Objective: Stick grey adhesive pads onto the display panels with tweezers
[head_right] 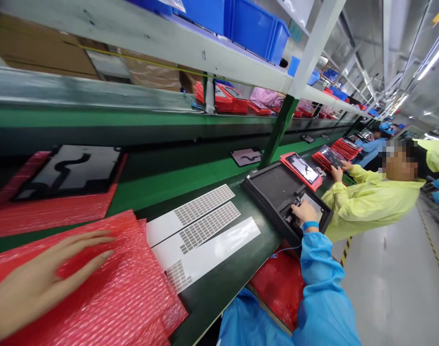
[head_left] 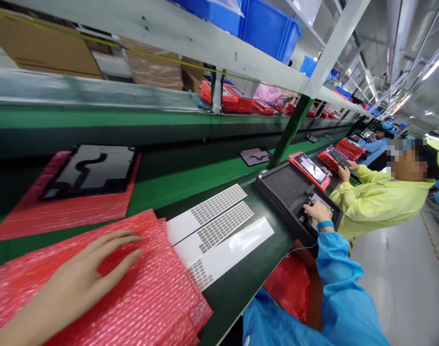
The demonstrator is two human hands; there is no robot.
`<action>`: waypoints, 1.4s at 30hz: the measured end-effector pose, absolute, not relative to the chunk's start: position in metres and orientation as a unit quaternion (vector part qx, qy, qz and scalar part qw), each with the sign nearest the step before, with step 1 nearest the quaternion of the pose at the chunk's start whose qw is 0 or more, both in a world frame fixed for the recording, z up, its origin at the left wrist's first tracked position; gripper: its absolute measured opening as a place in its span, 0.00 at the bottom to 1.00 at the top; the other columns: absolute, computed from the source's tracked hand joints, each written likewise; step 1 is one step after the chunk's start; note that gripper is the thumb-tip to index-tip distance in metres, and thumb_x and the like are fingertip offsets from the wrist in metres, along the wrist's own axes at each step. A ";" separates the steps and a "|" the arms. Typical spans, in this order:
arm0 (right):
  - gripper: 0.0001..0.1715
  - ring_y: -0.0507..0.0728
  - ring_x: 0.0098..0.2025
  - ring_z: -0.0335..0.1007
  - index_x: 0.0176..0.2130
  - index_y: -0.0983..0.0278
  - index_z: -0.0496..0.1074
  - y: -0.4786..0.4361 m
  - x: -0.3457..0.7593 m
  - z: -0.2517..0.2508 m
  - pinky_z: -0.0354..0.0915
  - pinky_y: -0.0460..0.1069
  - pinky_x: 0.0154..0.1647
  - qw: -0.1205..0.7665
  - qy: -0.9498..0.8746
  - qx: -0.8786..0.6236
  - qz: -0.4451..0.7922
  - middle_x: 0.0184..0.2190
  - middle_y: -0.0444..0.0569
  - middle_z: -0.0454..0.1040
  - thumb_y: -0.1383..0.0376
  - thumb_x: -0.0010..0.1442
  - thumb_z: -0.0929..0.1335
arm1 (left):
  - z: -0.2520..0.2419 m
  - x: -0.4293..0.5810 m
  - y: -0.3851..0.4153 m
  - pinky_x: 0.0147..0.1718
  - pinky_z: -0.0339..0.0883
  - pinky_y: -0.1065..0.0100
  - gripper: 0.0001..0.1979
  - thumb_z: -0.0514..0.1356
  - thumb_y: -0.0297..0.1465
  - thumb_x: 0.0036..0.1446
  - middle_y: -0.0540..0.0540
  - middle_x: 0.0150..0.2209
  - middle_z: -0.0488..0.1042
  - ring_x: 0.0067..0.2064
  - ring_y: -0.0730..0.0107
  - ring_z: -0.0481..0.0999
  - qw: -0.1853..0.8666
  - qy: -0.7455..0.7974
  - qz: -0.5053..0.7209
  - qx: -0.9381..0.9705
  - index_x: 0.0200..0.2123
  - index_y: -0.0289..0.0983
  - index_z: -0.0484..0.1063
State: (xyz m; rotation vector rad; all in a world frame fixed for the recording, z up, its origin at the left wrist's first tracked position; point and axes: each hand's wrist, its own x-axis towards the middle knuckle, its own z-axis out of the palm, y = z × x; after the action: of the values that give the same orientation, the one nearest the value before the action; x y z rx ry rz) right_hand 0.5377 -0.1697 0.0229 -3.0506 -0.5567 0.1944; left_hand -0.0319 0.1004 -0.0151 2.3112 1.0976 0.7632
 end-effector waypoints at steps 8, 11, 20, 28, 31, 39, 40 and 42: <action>0.37 0.72 0.61 0.77 0.57 0.67 0.78 -0.228 0.527 0.036 0.70 0.57 0.57 0.032 -0.155 -0.987 0.037 0.55 0.67 0.80 0.42 0.67 0.66 | -0.002 -0.009 0.085 0.62 0.70 0.43 0.27 0.59 0.63 0.55 0.50 0.50 0.84 0.54 0.48 0.82 0.358 0.382 0.234 0.820 0.43 0.50 0.80; 0.38 0.77 0.57 0.79 0.51 0.74 0.80 -0.268 0.521 0.035 0.72 0.62 0.54 0.016 -0.091 -0.995 0.045 0.51 0.78 0.80 0.42 0.69 0.65 | 0.009 0.025 0.077 0.55 0.76 0.49 0.27 0.60 0.61 0.55 0.48 0.48 0.85 0.51 0.48 0.84 0.413 0.345 0.194 0.820 0.42 0.48 0.82; 0.32 0.71 0.57 0.79 0.53 0.68 0.81 -0.295 0.500 0.000 0.70 0.55 0.52 0.095 -0.094 -0.990 0.047 0.53 0.68 0.82 0.44 0.67 0.67 | 0.046 0.275 -0.023 0.57 0.73 0.64 0.15 0.55 0.31 0.69 0.44 0.53 0.83 0.54 0.63 0.81 0.389 0.045 0.088 0.916 0.48 0.39 0.82; 0.33 0.69 0.51 0.80 0.52 0.63 0.81 -0.301 0.489 -0.032 0.70 0.55 0.48 0.206 -0.095 -0.974 -0.007 0.46 0.59 0.85 0.42 0.62 0.68 | 0.002 0.387 -0.091 0.68 0.58 0.36 0.25 0.66 0.38 0.66 0.37 0.70 0.64 0.71 0.45 0.63 0.277 0.121 0.106 0.947 0.63 0.37 0.71; 0.34 0.68 0.43 0.81 0.48 0.64 0.82 -0.306 0.492 -0.039 0.71 0.54 0.43 0.251 -0.089 -0.964 -0.005 0.36 0.56 0.85 0.40 0.61 0.68 | -0.010 0.387 -0.099 0.70 0.54 0.35 0.24 0.65 0.39 0.67 0.38 0.73 0.60 0.74 0.43 0.58 0.271 0.138 0.098 0.947 0.63 0.38 0.71; 0.32 0.68 0.37 0.81 0.34 0.65 0.79 -0.312 0.503 -0.042 0.72 0.54 0.40 0.322 -0.091 -0.942 0.018 0.23 0.54 0.81 0.39 0.58 0.68 | -0.001 0.399 -0.139 0.72 0.50 0.41 0.31 0.63 0.44 0.66 0.35 0.75 0.58 0.75 0.46 0.56 0.273 0.111 0.083 0.952 0.66 0.35 0.69; 0.31 0.68 0.37 0.81 0.31 0.63 0.78 -0.312 0.505 -0.041 0.72 0.55 0.40 0.321 -0.092 -0.942 0.020 0.23 0.55 0.81 0.39 0.58 0.67 | -0.001 0.401 -0.138 0.74 0.45 0.41 0.34 0.63 0.44 0.65 0.32 0.76 0.53 0.77 0.43 0.50 0.268 0.116 0.089 0.952 0.68 0.32 0.66; 0.29 0.69 0.35 0.80 0.26 0.60 0.75 -0.311 0.507 -0.039 0.72 0.57 0.40 0.313 -0.094 -0.945 0.027 0.22 0.55 0.81 0.39 0.59 0.67 | -0.005 0.402 -0.130 0.75 0.35 0.40 0.38 0.63 0.42 0.63 0.26 0.78 0.45 0.79 0.37 0.40 0.260 0.132 0.101 0.951 0.69 0.25 0.64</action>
State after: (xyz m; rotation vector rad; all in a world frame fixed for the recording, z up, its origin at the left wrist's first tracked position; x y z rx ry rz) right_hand 0.5072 -0.3109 -0.0395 -2.4922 -0.2484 0.0716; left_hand 0.4022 -0.1303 -0.0046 2.5776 0.3567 0.2732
